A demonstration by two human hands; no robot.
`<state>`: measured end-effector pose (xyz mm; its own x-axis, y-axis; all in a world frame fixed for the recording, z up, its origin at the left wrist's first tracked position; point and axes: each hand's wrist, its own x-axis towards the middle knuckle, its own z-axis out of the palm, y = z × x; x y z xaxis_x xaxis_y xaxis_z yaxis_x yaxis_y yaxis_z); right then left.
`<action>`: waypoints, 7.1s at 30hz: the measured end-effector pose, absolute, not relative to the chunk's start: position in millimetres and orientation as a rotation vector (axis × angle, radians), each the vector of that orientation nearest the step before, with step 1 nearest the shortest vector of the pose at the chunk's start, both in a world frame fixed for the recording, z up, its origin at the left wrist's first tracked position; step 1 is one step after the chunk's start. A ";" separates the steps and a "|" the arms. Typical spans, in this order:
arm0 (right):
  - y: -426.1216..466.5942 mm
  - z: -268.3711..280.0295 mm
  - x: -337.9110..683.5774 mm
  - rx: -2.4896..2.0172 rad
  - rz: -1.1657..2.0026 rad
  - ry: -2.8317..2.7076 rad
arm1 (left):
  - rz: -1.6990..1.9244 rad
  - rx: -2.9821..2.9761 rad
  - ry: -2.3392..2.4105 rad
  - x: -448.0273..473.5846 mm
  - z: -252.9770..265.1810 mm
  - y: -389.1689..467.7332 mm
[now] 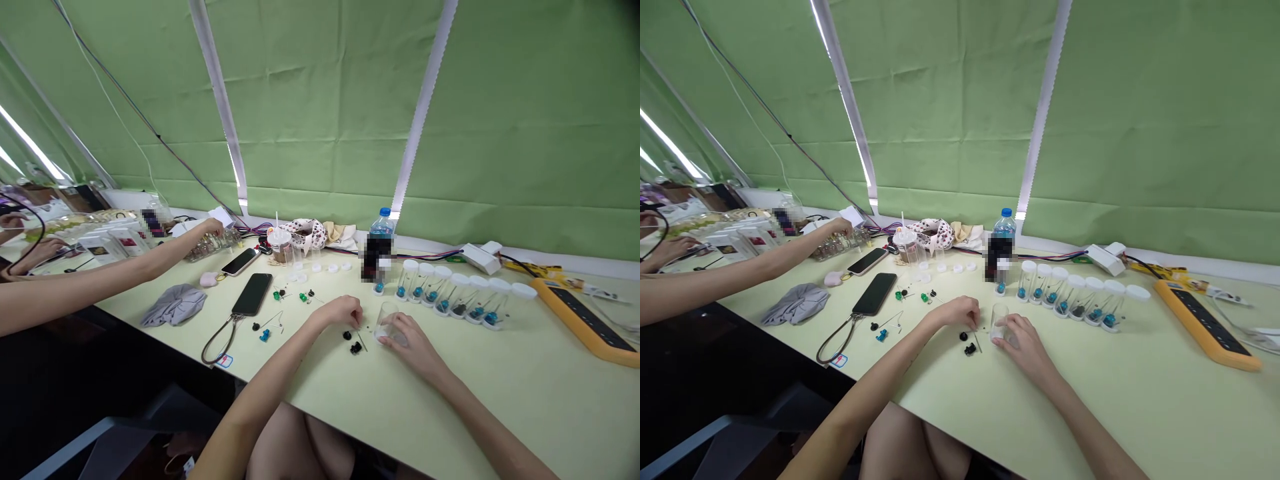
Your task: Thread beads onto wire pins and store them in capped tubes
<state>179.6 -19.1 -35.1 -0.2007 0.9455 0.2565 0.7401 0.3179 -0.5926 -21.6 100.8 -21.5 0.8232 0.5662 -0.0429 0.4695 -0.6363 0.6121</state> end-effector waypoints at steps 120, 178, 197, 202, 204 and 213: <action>-48.6 -25.5 157.5 -1.559 0.231 -2.400 | 0.375 2.309 0.925 -60.7 -14.1 68.0; -50.9 -35.4 171.7 -1.482 -0.066 -2.608 | 0.233 2.564 0.617 -59.9 -6.7 61.2; -56.6 2.3 163.3 -1.254 0.044 -2.187 | 0.535 1.602 0.380 -63.7 21.2 40.0; -59.3 2.6 164.4 -1.163 0.089 -2.050 | 0.526 1.546 0.428 -52.7 15.1 36.4; -60.5 2.7 164.1 -1.120 0.055 -2.025 | 0.484 1.546 0.427 -49.4 15.8 33.1; -64.3 -0.3 164.8 -1.048 -0.075 -1.981 | 0.483 1.605 0.484 -45.3 17.2 26.6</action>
<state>164.8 -64.3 -0.3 -0.2678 0.6434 0.7172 0.6960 0.6439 -0.3178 -45.3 26.6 17.2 0.8198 0.5721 0.0252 0.0267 -0.0822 0.9963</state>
